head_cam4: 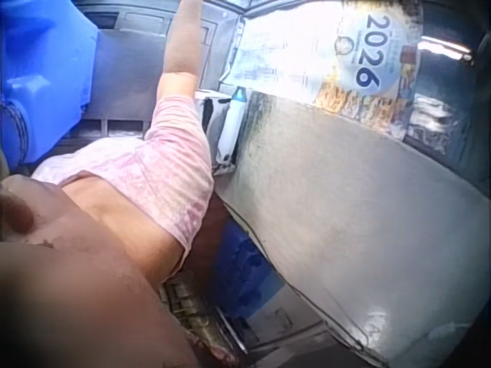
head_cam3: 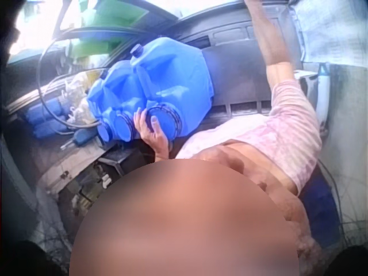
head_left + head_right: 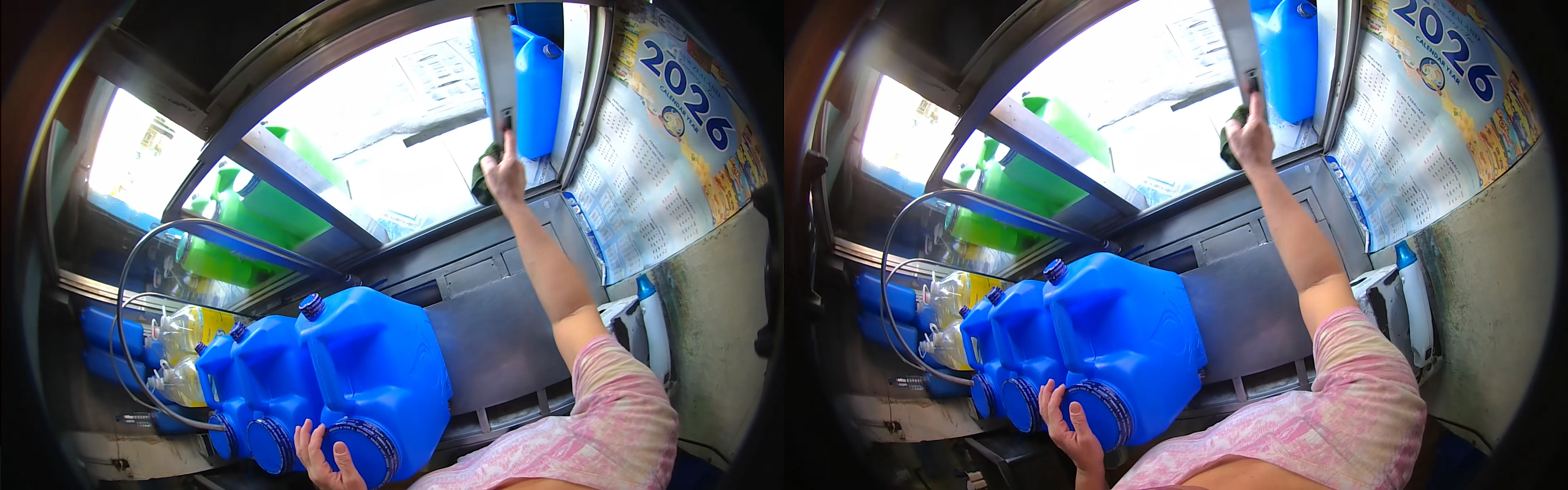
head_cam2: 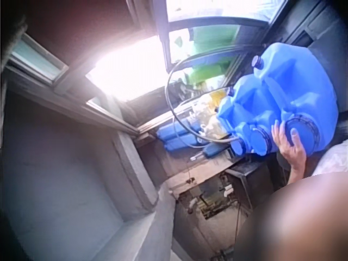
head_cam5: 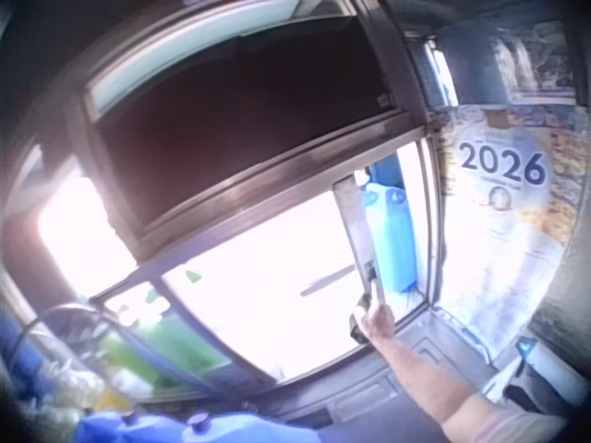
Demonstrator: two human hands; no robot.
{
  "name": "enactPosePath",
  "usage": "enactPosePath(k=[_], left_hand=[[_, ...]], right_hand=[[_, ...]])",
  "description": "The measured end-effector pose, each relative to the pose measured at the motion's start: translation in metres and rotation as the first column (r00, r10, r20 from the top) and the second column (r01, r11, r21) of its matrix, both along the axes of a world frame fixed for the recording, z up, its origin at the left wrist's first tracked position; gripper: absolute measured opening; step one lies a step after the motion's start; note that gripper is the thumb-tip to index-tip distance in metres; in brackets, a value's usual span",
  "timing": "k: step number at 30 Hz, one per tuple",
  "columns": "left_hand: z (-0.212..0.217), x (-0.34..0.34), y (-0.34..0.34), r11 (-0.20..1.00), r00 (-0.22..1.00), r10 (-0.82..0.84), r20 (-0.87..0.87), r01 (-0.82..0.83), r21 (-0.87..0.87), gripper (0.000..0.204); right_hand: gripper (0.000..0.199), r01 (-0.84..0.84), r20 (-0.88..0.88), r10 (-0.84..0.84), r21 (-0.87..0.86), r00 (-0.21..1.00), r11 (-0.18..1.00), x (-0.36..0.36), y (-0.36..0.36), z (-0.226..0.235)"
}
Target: The person wipes a metal counter with a green cloth, then moves several blue plastic jugs into a window recess. They wash the cloth and their hands at a sink, then return to the counter to move more jugs. The sequence shows repeated wiping, moving, and washing actions.
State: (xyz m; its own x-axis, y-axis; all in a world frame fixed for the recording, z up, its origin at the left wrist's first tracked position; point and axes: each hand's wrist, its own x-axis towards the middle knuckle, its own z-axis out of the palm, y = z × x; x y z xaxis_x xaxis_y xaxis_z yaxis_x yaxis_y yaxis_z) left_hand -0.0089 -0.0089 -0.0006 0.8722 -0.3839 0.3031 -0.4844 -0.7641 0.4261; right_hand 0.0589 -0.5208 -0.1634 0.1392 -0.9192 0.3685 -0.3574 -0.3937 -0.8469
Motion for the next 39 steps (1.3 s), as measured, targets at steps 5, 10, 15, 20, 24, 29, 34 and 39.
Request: enactPosePath(k=[5, 10, 15, 20, 24, 29, 34, 39], left_hand=[[0.0, -0.001, 0.0, 1.0, 1.0, 0.011, -0.002, -0.011, 0.004, 0.034], [-0.001, 0.0, -0.002, 0.999, 0.999, 0.031, 0.004, -0.032, 0.032, 0.034], [-0.002, 0.0, -0.003, 0.995, 0.997, 0.072, -0.007, -0.072, 0.07, 0.033], [-0.001, 0.0, -0.008, 0.988, 0.989, 0.142, -0.033, -0.139, 0.067, 0.031], [0.006, 0.003, -0.011, 0.992, 0.999, 0.042, 0.031, -0.045, 0.117, 0.029], [0.006, 0.004, -0.016, 0.987, 0.997, 0.052, 0.049, -0.059, 0.15, 0.027], [0.005, 0.005, -0.019, 0.987, 0.997, 0.064, 0.043, -0.069, 0.145, 0.026], [0.005, 0.004, -0.022, 0.984, 0.995, 0.092, 0.025, -0.094, 0.154, 0.026]], right_hand=[[0.078, -0.2, -0.161, 0.196, -0.008, 0.967, 0.98, 0.031, 0.054, -0.009], [0.08, -0.391, -0.228, 0.38, -0.003, 0.896, 0.92, 0.056, 0.088, -0.01], [0.079, -0.57, -0.203, 0.555, -0.02, 0.807, 0.821, 0.078, 0.105, -0.026], [0.044, -0.761, 0.726, 0.356, 0.349, 0.588, 0.547, 0.06, 0.091, -0.062], [0.04, -0.956, 0.986, -0.141, 0.126, 0.091, 0.267, 0.003, 0.078, -0.1], [0.063, 0.28, 0.308, -0.348, 0.245, 0.886, 0.928, -0.064, 0.064, -0.156], [0.076, 0.762, -0.387, -0.666, 0.446, 0.637, 0.47, -0.086, 0.001, -0.221], [0.05, 0.022, 0.228, -0.102, 0.329, 0.968, 0.944, 0.041, -0.126, -0.232]])
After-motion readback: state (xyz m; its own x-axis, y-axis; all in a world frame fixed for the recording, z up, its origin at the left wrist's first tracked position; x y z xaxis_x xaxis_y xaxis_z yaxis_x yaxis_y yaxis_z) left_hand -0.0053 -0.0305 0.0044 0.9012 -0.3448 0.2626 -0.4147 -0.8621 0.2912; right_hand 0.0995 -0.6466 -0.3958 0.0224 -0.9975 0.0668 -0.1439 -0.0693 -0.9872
